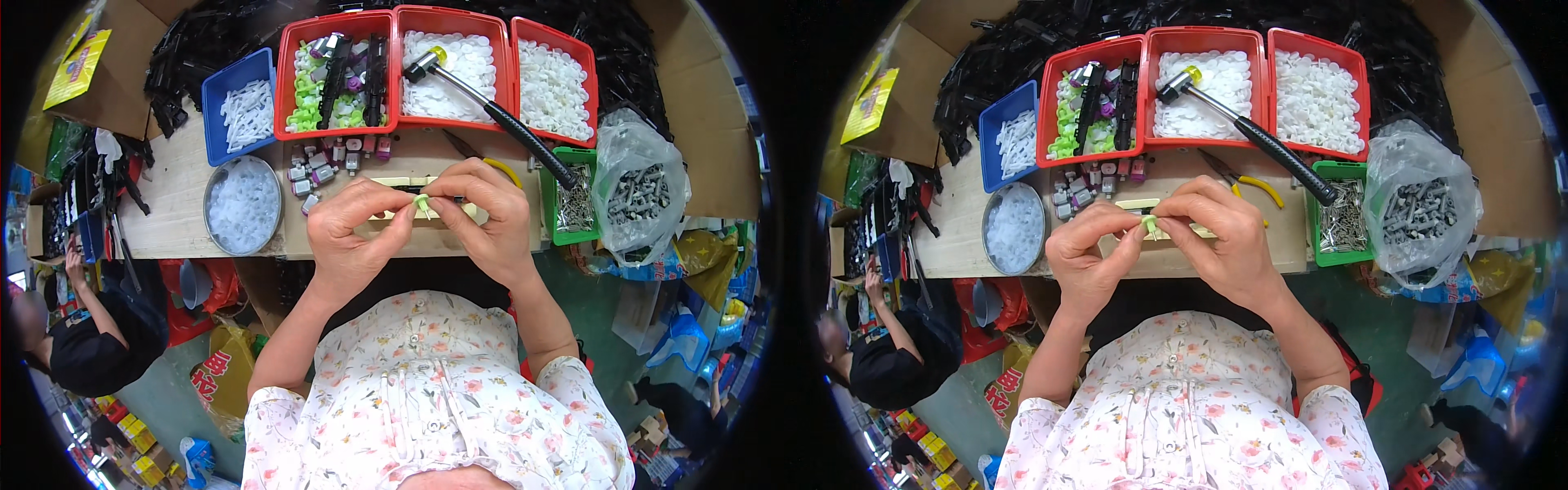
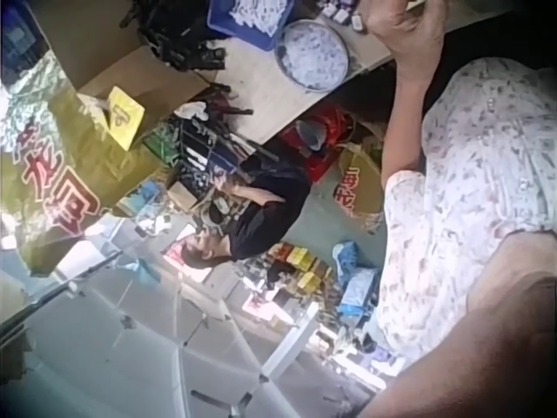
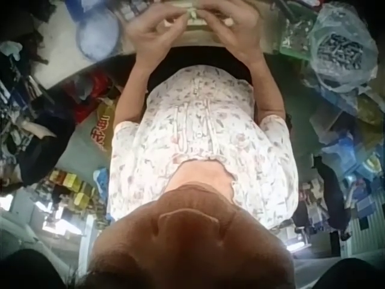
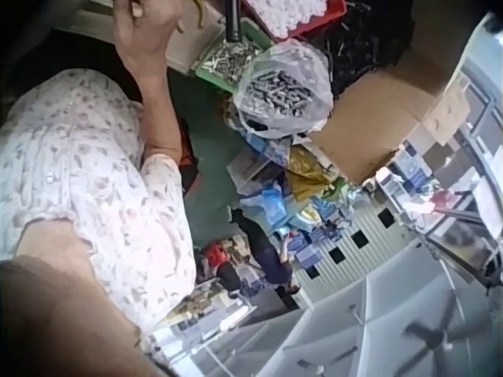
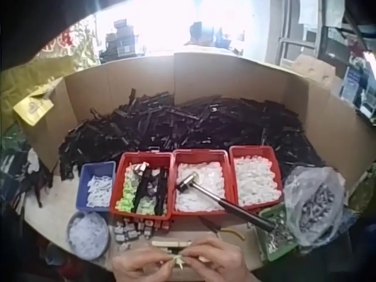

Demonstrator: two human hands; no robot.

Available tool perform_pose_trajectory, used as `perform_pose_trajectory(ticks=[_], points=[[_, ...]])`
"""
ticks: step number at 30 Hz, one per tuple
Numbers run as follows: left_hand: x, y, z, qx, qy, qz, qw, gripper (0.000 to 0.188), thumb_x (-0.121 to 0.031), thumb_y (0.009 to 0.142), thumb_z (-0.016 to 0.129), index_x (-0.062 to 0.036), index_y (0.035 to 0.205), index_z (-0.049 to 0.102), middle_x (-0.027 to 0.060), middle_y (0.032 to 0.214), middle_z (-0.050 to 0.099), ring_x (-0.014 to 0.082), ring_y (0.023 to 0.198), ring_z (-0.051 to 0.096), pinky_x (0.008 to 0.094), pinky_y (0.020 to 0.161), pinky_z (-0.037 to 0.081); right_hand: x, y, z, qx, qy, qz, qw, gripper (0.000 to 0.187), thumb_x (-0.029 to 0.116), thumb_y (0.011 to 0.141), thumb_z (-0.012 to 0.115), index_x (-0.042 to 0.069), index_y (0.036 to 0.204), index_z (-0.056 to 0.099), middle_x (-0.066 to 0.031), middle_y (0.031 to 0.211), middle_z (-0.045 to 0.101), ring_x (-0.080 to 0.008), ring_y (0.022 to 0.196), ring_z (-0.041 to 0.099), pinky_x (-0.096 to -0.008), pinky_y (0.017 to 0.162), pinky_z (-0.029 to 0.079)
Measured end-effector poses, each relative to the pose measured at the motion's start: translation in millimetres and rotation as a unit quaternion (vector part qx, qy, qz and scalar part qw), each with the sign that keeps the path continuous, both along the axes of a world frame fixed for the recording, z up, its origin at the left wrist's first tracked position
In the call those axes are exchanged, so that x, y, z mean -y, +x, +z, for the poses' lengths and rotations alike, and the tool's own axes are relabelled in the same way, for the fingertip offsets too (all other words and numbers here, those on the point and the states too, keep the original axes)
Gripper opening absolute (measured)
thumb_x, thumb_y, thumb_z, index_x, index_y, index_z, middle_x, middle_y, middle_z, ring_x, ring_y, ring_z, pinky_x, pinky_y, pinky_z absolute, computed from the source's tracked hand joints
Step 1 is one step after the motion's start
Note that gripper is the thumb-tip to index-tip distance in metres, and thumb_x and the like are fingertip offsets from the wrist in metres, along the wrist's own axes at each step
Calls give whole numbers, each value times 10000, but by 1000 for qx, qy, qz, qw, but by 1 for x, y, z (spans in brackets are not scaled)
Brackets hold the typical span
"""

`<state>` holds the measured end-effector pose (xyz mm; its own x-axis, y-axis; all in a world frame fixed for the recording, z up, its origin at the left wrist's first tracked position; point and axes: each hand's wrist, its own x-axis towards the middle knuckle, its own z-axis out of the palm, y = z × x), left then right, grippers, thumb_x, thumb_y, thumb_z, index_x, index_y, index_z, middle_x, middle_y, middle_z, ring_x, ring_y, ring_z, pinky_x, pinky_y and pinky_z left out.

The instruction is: Assembling small plastic and metal components using a hammer and pliers at a factory workbench.

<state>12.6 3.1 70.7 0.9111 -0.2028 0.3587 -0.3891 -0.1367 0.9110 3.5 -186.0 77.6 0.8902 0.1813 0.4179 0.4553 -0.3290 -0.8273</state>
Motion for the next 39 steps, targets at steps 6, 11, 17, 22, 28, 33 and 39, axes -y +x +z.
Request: perform_pose_trajectory(ticks=[6, 11, 17, 22, 28, 33, 39], points=[[-4, -4, 2, -29, -10, -24, 999, 203, 22, 749, 749, 18, 953, 746, 113, 874, 721, 174, 791, 668, 285, 682, 514, -4, -2, -3, 36, -44, -22, 998, 143, -47, 786, 710, -15, 922, 682, -105, 863, 644, -225, 756, 642, -312, 656, 499], [-16, -2, -15, -5, 46, -36, 998, 309, -29, 719, 824, 15, 1012, 739, 102, 925, 712, 188, 834, 631, 300, 748, 485, -12, -4, -10, 84, -106, -10, 991, 178, -45, 765, 722, 7, 928, 674, -99, 869, 642, -247, 743, 642, -333, 648, 501], [-24, 0, -25, 87, 126, 17, 988, 395, -88, 669, 848, -13, 1039, 731, 107, 939, 691, 267, 889, 632, 352, 763, 508, -17, 7, -22, 129, -189, -21, 973, 184, 0, 751, 743, 34, 915, 666, -77, 862, 622, -253, 754, 626, -351, 653, 471], [-28, -7, -48, 221, 221, 74, 947, 371, -113, 684, 831, -38, 1025, 705, 87, 1039, 656, 300, 975, 607, 399, 799, 498, -15, 11, -32, 120, -244, -8, 962, 180, 15, 758, 734, 39, 920, 661, -71, 848, 603, -255, 768, 612, -359, 673, 458], [-21, -12, -55, 267, 262, 67, 925, 322, -162, 734, 792, -61, 1026, 699, 90, 1036, 639, 291, 1012, 607, 414, 814, 485, -13, 11, -36, 119, -266, 3, 957, 201, 24, 755, 738, 36, 939, 658, -71, 854, 604, -256, 779, 613, -365, 673, 453], [-21, -13, -59, 275, 288, 48, 916, 335, -166, 744, 773, -55, 1046, 682, 97, 1082, 615, 287, 1042, 591, 409, 823, 476, -13, 11, -37, 126, -282, -2, 951, 203, 32, 751, 739, 41, 937, 658, -67, 860, 603, -252, 789, 614, -363, 685, 451], [-17, -10, -62, 266, 290, 44, 918, 348, -146, 732, 778, -34, 1045, 677, 95, 1099, 601, 284, 1038, 567, 412, 822, 470, -12, 14, -40, 114, -277, 5, 954, 202, 28, 754, 736, 45, 939, 655, -68, 869, 599, -256, 804, 611, -356, 704, 449]])
